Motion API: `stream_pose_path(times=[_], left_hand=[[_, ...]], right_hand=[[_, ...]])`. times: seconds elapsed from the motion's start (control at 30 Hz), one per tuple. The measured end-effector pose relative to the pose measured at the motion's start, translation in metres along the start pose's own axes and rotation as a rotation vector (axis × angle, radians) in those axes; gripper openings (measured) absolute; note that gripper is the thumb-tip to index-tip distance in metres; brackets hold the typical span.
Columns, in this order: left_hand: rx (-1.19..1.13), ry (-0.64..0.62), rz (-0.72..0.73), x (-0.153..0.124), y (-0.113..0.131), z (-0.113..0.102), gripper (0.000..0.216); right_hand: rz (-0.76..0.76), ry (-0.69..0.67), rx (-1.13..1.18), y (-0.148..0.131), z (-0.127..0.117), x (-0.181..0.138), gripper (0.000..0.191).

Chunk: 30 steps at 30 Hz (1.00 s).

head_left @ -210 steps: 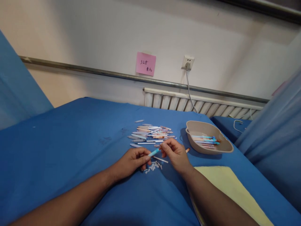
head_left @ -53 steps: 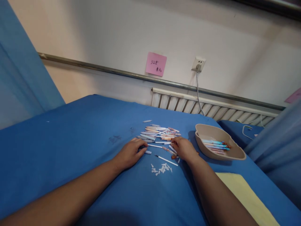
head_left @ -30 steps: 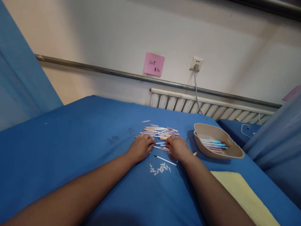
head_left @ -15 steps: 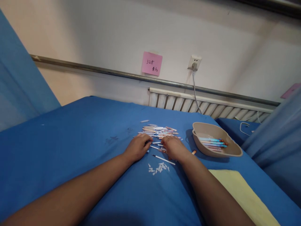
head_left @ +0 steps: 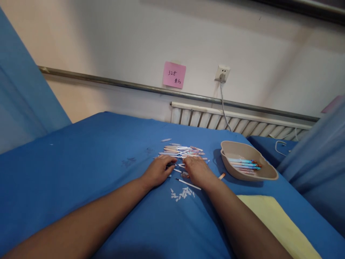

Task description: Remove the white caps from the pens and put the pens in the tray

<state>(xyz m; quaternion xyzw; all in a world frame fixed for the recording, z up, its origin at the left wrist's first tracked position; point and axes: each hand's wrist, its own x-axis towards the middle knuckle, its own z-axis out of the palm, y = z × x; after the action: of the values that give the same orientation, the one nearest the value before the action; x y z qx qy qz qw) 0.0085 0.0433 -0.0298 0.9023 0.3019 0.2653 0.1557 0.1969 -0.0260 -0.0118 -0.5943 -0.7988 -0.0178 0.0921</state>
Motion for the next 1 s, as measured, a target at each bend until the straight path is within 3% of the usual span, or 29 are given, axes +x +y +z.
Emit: stream_pose_path(times=[0.2, 0.37, 0.5, 0.83, 1.0], left_hand=[[-0.058, -0.014, 0.022, -0.001, 0.005, -0.007, 0.016], [-0.12, 0.008, -0.004, -0.006, 0.012, -0.016, 0.019], [-0.122, 0.012, -0.019, -0.009, 0.015, -0.019, 0.021], [-0.187, 0.018, -0.026, -0.011, 0.012, -0.015, 0.019], [-0.288, 0.057, -0.114, -0.017, 0.014, -0.019, 0.05]], right_hand=[[-0.042, 0.072, 0.061, -0.007, -0.002, -0.004, 0.025], [-0.024, 0.237, 0.294, -0.007, 0.004, -0.007, 0.021], [0.012, 0.218, 0.403, -0.004, 0.012, -0.008, 0.012], [0.033, 0.273, 0.537, -0.008, 0.019, -0.004, 0.015], [0.07, 0.284, 0.685, -0.012, 0.022, -0.004, 0.017]])
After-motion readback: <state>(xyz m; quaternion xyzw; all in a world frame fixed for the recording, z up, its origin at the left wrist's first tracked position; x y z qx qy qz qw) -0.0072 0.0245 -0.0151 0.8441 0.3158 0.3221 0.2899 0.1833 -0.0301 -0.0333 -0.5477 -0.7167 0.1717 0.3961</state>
